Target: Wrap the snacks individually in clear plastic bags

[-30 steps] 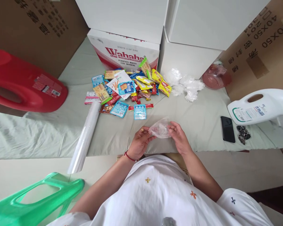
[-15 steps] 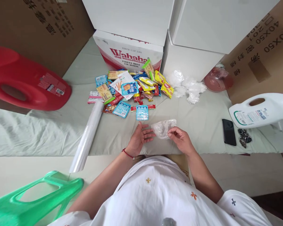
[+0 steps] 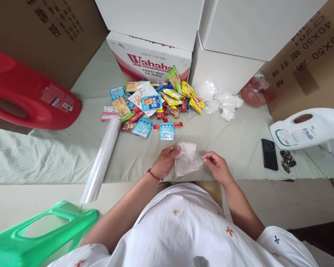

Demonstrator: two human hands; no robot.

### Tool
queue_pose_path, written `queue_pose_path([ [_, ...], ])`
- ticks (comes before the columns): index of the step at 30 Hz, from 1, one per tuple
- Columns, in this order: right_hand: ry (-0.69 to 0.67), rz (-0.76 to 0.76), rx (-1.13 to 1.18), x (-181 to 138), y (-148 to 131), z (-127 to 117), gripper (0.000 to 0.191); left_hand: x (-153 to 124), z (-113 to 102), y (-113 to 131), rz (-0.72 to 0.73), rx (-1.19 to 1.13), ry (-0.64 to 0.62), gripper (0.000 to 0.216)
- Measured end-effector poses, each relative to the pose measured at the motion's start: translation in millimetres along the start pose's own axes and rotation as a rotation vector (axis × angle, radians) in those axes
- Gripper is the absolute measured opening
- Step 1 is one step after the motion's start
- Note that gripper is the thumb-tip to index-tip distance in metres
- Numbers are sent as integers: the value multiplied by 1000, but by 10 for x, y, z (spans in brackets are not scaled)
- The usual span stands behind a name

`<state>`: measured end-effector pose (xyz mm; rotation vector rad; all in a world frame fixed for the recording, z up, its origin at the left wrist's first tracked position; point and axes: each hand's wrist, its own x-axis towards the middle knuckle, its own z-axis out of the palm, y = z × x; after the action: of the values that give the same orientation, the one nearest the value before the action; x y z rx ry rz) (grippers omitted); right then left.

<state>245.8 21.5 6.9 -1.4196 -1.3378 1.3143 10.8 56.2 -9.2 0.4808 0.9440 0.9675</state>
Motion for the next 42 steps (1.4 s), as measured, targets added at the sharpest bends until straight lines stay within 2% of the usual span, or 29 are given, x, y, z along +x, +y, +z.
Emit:
queue_pose_path([
  [3,68,104,31,3,109,-63,36,-15,-20,-20,67,-83,82,51],
  [6,47,171,8,9,126,-114,43,-40,-25,-31,106,-108,76,48],
  [10,33,43,14,42,37,-74,54,-87,32,-85,168,-15,7,42],
  [12,-5,-3,-27,77,-9,1,48,-101,66,-130,204,71,-21,40],
  [15,-58,18,-77,137,-44,113,30,-95,66,-187,250,165,-7,38],
  [18,9,33,-11,181,-46,144,32,-80,-7,-209,291,180,75,38],
  [25,161,162,210,184,34,54,40,-121,-73,-194,169,0,81,43],
  [32,164,162,284,131,104,45,38,-59,-73,-153,155,-73,92,44],
  [35,181,160,301,125,98,31,39,-68,-114,-100,257,40,204,40],
  [38,179,124,262,122,98,26,37,-164,-104,-31,484,287,342,32],
  [40,163,105,223,120,104,37,36,-242,-49,-7,612,451,303,38],
  [42,146,99,202,119,109,54,34,-278,26,-25,669,603,196,58],
])
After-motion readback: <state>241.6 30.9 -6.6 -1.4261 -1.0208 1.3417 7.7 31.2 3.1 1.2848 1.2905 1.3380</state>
